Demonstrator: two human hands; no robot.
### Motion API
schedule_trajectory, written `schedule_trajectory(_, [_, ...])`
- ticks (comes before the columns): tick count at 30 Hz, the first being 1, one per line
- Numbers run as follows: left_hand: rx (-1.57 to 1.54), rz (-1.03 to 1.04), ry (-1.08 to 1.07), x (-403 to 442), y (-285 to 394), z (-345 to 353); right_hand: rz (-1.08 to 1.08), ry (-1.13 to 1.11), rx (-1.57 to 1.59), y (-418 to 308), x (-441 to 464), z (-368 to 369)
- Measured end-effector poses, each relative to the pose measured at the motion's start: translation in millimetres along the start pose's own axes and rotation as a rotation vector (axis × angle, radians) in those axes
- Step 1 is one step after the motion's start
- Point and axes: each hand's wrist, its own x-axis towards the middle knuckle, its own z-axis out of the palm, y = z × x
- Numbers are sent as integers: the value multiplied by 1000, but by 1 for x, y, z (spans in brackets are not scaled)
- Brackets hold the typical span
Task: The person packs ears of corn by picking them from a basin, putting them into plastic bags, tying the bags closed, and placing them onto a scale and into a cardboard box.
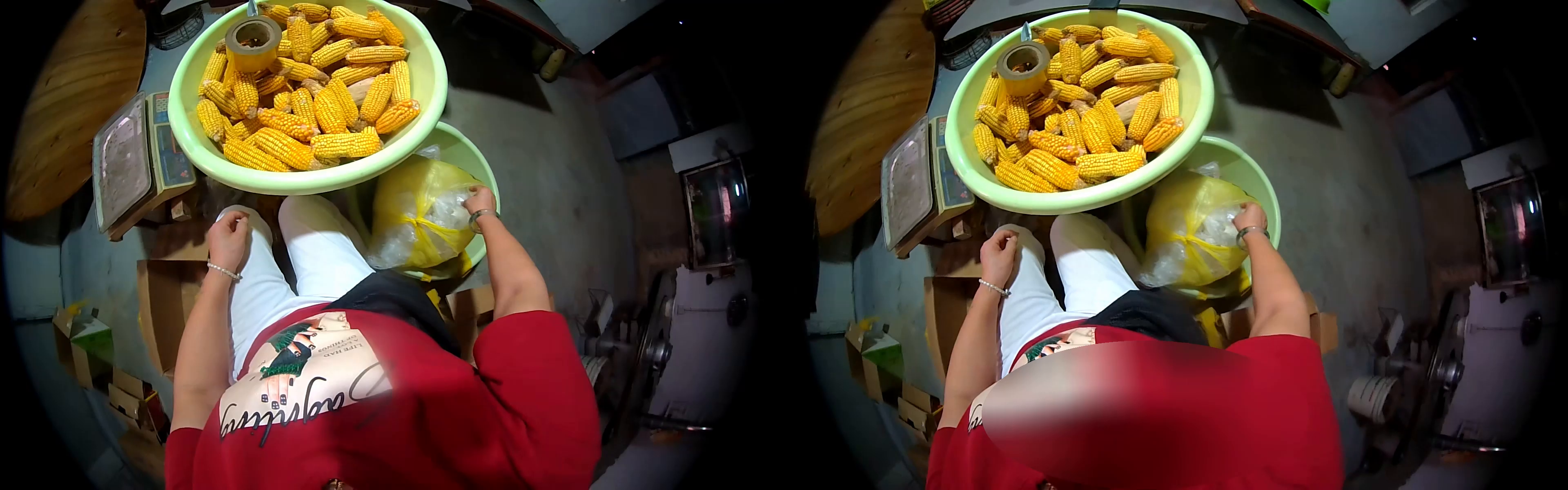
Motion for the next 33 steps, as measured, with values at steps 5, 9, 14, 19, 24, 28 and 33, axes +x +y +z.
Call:
schedule_trajectory(5, [-68, 8, 0, -1, -2, 4, 98, 81, 237, 38, 21, -9])
schedule_trajectory(9, [-69, -10, -14, -3, 2, 1, 277, 357, 911, 44, 34, -23])
schedule_trajectory(14, [-205, -38, -36, -3, -4, 1, 128, 326, 1379, 8, 36, -69])
schedule_trajectory(19, [-438, -85, -3, -14, 33, -8, -219, 115, 1450, -78, 14, -125])
schedule_trajectory(24, [-420, 209, -112, -31, 126, -24, -518, -179, 1326, -182, -46, -161])
schedule_trajectory(28, [-325, 429, -192, -29, 184, -24, -612, -503, 1241, -255, -106, -156])
schedule_trajectory(33, [-843, 236, -414, -14, 185, -2, -611, -848, 1194, -303, -144, -130])
